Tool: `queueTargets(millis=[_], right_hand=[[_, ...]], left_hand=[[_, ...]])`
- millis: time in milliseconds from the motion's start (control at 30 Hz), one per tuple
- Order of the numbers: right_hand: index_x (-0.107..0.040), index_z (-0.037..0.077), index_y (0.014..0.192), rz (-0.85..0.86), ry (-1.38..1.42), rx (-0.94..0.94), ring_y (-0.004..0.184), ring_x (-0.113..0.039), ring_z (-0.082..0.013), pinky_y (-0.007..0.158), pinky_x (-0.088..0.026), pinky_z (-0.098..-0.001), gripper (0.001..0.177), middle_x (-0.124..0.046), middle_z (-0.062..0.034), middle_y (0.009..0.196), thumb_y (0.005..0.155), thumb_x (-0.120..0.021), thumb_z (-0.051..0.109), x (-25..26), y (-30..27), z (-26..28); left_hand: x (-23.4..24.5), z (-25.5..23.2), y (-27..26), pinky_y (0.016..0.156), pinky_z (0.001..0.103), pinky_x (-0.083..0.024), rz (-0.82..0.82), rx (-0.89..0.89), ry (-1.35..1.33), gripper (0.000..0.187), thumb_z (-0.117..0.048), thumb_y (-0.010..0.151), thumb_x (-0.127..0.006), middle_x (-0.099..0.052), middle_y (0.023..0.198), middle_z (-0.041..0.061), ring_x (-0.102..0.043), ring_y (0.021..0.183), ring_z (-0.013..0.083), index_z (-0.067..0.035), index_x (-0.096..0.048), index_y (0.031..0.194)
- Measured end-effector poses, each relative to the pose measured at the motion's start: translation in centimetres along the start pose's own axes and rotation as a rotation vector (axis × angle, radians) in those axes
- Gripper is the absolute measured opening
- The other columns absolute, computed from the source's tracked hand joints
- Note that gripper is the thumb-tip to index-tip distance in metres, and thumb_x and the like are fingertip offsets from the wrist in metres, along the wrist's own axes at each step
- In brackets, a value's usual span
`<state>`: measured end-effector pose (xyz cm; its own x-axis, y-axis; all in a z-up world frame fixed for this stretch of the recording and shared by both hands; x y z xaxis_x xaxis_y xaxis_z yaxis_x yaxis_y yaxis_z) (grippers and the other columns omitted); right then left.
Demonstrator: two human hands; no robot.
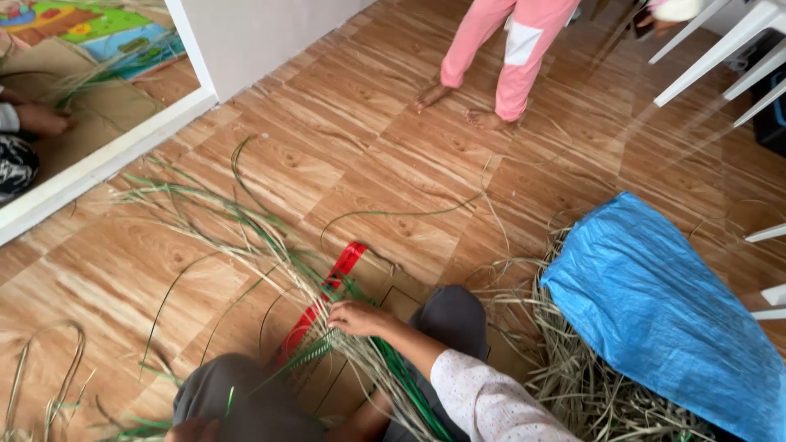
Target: A person sits on the floor and weaves long green and brown natural fibers together using their hands.
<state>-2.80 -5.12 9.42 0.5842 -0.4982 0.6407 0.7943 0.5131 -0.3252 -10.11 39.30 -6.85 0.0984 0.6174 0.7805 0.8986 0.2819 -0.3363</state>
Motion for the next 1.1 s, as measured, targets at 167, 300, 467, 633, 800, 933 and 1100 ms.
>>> queueTargets(millis=[167, 300, 467, 633, 800, 933, 1100], right_hand=[[-0.073, 0.011, 0.092, -0.1, 0.11, 0.215, 0.081, -0.062, -0.0182, 0.076, -0.049, -0.0343, 0.01, -0.065, -0.0033, 0.09, 0.096, -0.068, 0.018, -4.4, 3.9, -9.8], [-0.073, 0.018, 0.089, -0.245, 0.246, 0.342, 0.082, -0.066, -0.0161, 0.078, -0.052, -0.0311, 0.004, -0.067, -0.0009, 0.089, 0.091, -0.076, 0.019, -6.3, 3.8, -12.8], [-0.078, 0.011, 0.095, -0.254, 0.077, 0.17, 0.084, -0.064, -0.0237, 0.084, -0.049, -0.0359, 0.007, -0.065, -0.007, 0.093, 0.094, -0.073, 0.007, -5.8, 2.3, -8.3], [-0.08, 0.009, 0.097, -0.248, 0.036, -0.084, 0.089, -0.072, -0.022, 0.105, -0.049, -0.0463, 0.005, -0.076, -0.011, 0.098, 0.093, -0.077, 0.009, -4.5, 2.1, -3.9], [-0.081, 0.008, 0.095, -0.279, 0.018, -0.04, 0.078, -0.068, -0.0215, 0.083, -0.056, -0.0421, 0.005, -0.074, -0.0083, 0.089, 0.091, -0.081, 0.009, -4.7, 2.3, -2.9], [-0.082, 0.006, 0.094, -0.303, -0.025, 0.022, 0.07, -0.065, -0.0212, 0.071, -0.053, -0.0387, 0.005, -0.073, -0.0088, 0.083, 0.089, -0.081, 0.005, -5.4, 2.7, -2.4], [-0.083, 0.011, 0.096, -0.377, -0.038, 0.086, 0.069, -0.067, -0.0207, 0.062, -0.051, -0.0355, 0.01, -0.073, -0.0046, 0.084, 0.088, -0.081, 0.005, -7.1, 4.0, -2.9]], left_hand=[[7.5, -7.9, -5.2, 0.088, 0.042, -0.051, 0.223, 0.049, 0.128, 0.042, -0.047, 0.082, -0.065, -0.081, 0.103, 0.013, -0.065, 0.11, 0.0237, -0.016, -0.081, 0.106], [10.6, -8.3, -6.6, 0.06, 0.043, -0.038, 0.251, -0.042, -0.067, 0.042, -0.041, 0.085, -0.074, -0.044, 0.064, -0.002, -0.043, 0.079, 0.0095, -0.005, -0.065, 0.066], [16.4, -13.9, -8.2, 0.06, 0.052, -0.041, -0.257, -0.197, 0.319, 0.023, -0.021, 0.087, -0.07, -0.053, 0.083, 0.017, -0.057, 0.072, 0.0358, -0.008, -0.052, 0.092], [15.5, -22.4, -9.8, 0.104, 0.054, -0.049, -0.61, -0.279, 0.242, 0.07, -0.014, 0.087, -0.095, -0.04, 0.145, 0.02, -0.052, 0.132, 0.0425, -0.012, -0.051, 0.141], [3.1, -25.3, -8.8, 0.066, 0.063, -0.05, 0.188, -0.503, -0.045, 0.012, -0.011, 0.092, -0.051, -0.066, 0.099, 0.019, -0.065, 0.082, 0.0512, -0.004, -0.061, 0.091], [-7.5, -23.7, -5.0, 0.071, 0.058, -0.057, 0.319, -0.475, 0.218, 0.025, 0.006, 0.087, -0.047, -0.067, 0.1, 0.017, -0.07, 0.091, 0.0433, -0.004, -0.067, 0.097], [-10.9, -23.2, -2.7, 0.077, 0.047, -0.052, 0.446, 0.008, -0.244, 0.017, -0.018, 0.081, -0.056, -0.074, 0.088, 0.021, -0.069, 0.092, 0.042, -0.004, -0.066, 0.079]])
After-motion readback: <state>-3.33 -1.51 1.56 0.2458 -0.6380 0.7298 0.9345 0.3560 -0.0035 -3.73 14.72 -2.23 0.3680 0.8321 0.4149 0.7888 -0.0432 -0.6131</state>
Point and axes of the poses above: each hand's wrist, its own y-axis towards the middle knuckle, its own x-axis out of the back of the hand, z = x × y, the point moved 1 cm from there along y, towards the middle knuckle
